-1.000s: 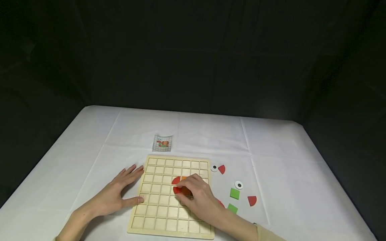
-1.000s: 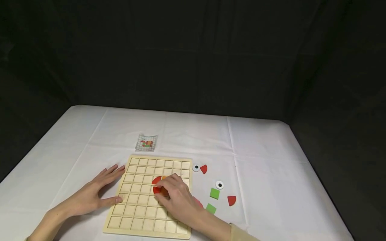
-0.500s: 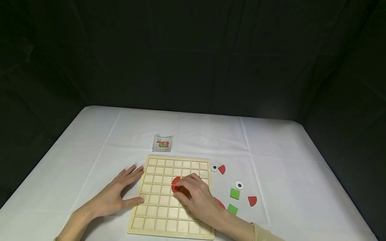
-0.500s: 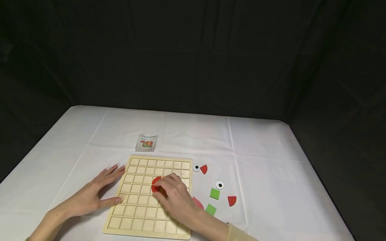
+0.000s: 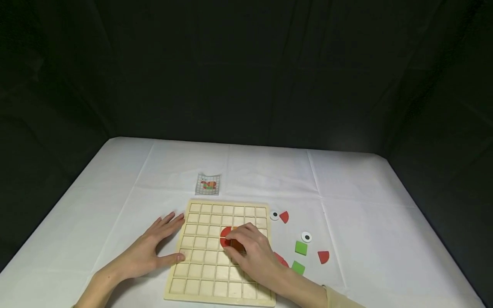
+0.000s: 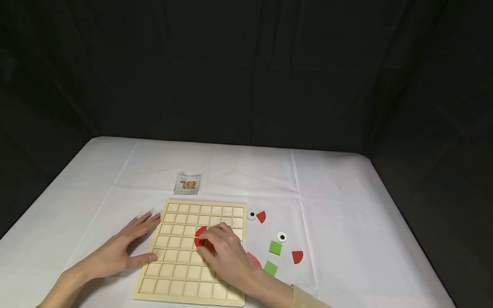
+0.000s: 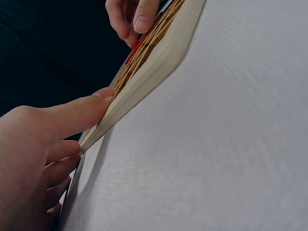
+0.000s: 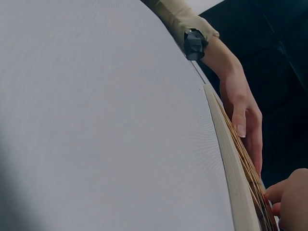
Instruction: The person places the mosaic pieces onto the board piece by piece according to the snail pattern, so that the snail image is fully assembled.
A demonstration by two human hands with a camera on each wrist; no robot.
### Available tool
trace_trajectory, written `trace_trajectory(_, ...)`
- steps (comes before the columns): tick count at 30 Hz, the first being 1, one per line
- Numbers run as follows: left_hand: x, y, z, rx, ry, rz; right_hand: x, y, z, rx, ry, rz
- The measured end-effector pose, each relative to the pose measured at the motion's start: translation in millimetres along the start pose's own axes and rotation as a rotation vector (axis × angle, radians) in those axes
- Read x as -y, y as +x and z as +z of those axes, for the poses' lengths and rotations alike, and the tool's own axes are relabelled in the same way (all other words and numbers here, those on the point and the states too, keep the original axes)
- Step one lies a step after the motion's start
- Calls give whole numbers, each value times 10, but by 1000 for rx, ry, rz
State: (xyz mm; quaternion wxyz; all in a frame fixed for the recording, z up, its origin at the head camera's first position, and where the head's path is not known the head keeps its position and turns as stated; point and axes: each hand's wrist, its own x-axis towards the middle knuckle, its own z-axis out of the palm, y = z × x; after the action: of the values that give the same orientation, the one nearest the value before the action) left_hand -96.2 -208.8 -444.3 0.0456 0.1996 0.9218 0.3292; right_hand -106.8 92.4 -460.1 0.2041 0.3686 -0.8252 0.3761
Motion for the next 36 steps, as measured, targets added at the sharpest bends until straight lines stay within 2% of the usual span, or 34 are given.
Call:
trace_trajectory(4, -2, 2, 27, -6, -1, 5, -35, -37, -75, -23, -16, -30)
trace_trajectory(8, -7, -1, 30, -14, 4, 16, -115, -75, -202, -43, -46, -16)
trace_trajectory(23, -40, 12, 20, -12, -3, 23, -671, -293, -786, -168, -307, 199)
trace_trajectory(29, -40, 12, 10, -17, 1, 27, -762, -323, -897, -134, -306, 340)
trace_trajectory(32, -34, 17, 9, -21, 4, 31, -775, -320, -907, -106, -284, 366)
trace_trajectory(36, -25, 25, 7, -9, 4, 12, -783, -315, -899, -102, -288, 357)
